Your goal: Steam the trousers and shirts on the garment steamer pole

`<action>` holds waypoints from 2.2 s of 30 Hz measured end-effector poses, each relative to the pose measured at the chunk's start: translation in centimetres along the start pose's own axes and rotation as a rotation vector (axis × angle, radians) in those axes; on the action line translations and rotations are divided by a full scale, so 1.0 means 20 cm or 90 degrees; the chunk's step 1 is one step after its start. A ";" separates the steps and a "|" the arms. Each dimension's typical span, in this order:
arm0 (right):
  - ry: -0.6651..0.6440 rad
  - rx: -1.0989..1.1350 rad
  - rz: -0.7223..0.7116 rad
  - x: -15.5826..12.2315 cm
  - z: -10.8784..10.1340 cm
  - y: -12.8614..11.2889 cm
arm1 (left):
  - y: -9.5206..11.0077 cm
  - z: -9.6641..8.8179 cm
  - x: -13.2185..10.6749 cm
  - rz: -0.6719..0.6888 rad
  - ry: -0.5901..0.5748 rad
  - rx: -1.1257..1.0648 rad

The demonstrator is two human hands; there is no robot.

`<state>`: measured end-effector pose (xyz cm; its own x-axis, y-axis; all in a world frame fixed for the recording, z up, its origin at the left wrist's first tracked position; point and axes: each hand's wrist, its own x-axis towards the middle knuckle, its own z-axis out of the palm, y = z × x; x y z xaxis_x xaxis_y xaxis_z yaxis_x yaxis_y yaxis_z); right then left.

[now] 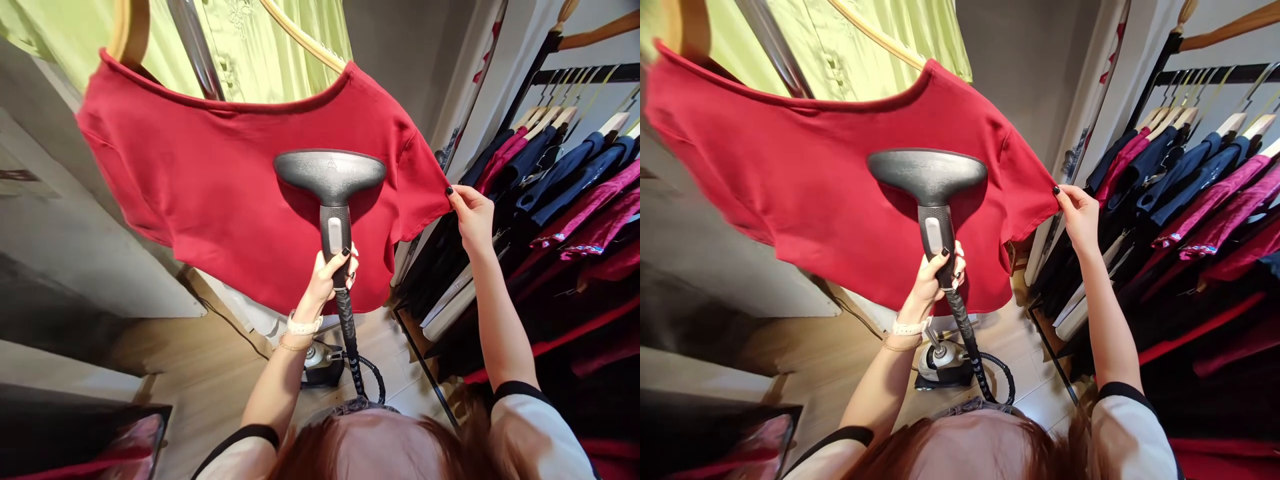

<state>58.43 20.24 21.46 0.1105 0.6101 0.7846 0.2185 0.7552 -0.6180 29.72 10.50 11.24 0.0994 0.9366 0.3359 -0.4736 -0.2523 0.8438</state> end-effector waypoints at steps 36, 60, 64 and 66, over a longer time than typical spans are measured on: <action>-0.062 -0.096 -0.052 0.07 -0.18 -0.14 | -0.43 0.04 -0.02 -0.110 -0.004 -0.012; -0.251 0.169 0.243 -0.26 0.04 0.54 | -0.64 -0.20 -0.24 -0.143 0.066 0.015; -0.397 0.232 0.521 -0.84 0.47 0.78 | -0.65 -0.32 -0.33 -0.131 0.132 0.020; -0.435 0.269 0.560 -1.04 0.65 0.82 | -0.65 -0.37 -0.38 -0.124 0.163 0.032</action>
<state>47.11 23.15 -5.64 -0.5047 0.8629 -0.0267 -0.0254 -0.0458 -0.9986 28.63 8.45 -5.36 -0.0430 0.9975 0.0558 -0.4232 -0.0687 0.9034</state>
